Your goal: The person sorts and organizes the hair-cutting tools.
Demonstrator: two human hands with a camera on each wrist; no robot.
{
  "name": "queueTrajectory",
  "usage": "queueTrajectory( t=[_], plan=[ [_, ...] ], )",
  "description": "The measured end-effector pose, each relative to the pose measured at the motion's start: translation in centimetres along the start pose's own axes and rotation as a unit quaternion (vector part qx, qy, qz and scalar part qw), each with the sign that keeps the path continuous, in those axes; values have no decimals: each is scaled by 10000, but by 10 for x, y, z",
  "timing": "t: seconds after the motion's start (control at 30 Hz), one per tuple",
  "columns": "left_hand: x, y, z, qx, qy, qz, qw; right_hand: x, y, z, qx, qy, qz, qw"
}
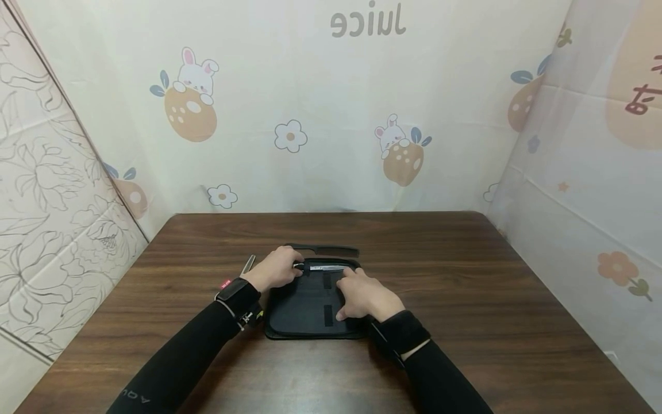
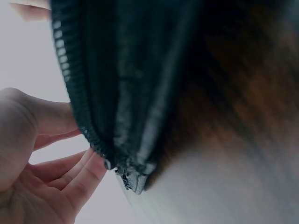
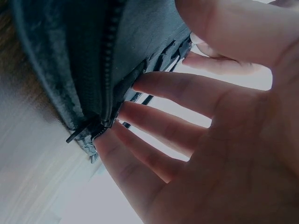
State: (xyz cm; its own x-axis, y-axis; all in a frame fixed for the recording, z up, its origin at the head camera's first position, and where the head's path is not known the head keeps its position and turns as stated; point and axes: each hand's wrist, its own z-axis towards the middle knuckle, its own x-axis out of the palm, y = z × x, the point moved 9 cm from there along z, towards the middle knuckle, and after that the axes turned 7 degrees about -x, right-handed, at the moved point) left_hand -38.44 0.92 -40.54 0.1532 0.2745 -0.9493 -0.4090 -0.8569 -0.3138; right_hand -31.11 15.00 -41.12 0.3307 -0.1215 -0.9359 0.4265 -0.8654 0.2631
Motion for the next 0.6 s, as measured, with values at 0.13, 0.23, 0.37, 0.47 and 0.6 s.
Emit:
queueTrajectory(
  t=[0.13,0.23,0.37,0.47,0.6],
  plan=[
    [1,0,0,-46,29,-26,10000,0,0,1,5,3,-2,10000],
    [2,-2,0,3,53,8,10000,0,-1,1,5,7,8,10000],
    [3,-6,-1,83,125,123,9998,0,0,0,-13,8,17,10000],
    [3,-6,0,90,137,188,9997,0,0,0,-23,2,23,10000],
    [3,-4,-1,110,88,104,9998,1,0,1,-17,5,19,10000]
  ],
)
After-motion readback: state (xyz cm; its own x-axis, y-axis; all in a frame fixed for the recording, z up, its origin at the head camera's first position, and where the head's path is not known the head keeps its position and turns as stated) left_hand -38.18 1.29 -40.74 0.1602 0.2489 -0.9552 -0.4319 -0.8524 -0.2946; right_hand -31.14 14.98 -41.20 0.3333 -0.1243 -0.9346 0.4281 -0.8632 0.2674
